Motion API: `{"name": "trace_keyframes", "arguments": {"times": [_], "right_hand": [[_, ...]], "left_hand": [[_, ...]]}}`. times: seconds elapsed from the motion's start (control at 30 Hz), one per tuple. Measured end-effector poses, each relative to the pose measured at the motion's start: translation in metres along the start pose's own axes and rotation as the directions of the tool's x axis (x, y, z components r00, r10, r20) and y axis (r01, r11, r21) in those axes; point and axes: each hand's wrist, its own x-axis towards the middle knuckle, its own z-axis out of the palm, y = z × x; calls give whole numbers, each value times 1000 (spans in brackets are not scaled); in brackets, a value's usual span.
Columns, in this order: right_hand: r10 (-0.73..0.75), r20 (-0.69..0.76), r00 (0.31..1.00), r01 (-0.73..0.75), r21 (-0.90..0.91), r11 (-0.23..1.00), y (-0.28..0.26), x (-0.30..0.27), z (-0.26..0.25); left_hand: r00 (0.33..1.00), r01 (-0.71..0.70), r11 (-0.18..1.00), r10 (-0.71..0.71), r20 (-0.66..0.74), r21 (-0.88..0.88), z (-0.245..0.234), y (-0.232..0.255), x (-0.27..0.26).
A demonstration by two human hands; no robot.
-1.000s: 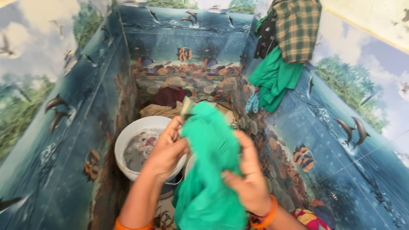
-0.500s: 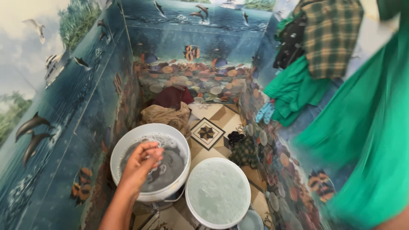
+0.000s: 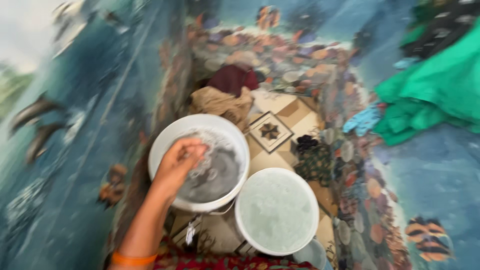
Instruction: The person washes several pieces of clothing by hand in two white buckets filled with soapy water. They repeatedly submerge, scrub, and wring out each item, then place the washed clothes on the floor beside the buckets.
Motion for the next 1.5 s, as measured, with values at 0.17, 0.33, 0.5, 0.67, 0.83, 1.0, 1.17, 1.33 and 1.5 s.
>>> {"name": "trace_keyframes", "arguments": {"times": [0.17, 0.33, 0.5, 0.67, 0.83, 1.0, 1.17, 1.33, 1.5], "right_hand": [[-477, 111, 872, 466, 112, 878, -96, -65, 44], [-870, 290, 398, 673, 552, 492, -198, -199, 108], [-715, 697, -55, 473, 649, 596, -321, -381, 172], [-489, 853, 181, 920, 29, 391, -426, -474, 118], [-399, 700, 592, 658, -706, -262, -485, -478, 73], [-332, 724, 605, 623, -690, -368, -484, -472, 72], [-449, 887, 108, 892, 113, 437, -447, -448, 129], [-570, 771, -285, 122, 619, 776, -375, -399, 153], [-850, 517, -100, -394, 764, 511, -329, -293, 55]], "left_hand": [[986, -37, 993, 18, -167, -110, -18, 16, -5], [971, -84, 973, 32, -236, -214, -18, 21, -14], [969, -134, 972, 88, -229, -195, -23, 21, -20], [972, -152, 973, 115, -206, -174, -34, 11, -23], [979, -110, 976, 74, -190, -188, -54, 10, -22], [982, -143, 978, 121, -143, -152, -50, 18, -24], [989, -94, 993, 85, -117, -77, -44, 19, -26], [967, -162, 987, 160, -198, 5, -47, 5, -18], [957, -173, 981, 188, -221, 87, -43, -6, -12]]}}
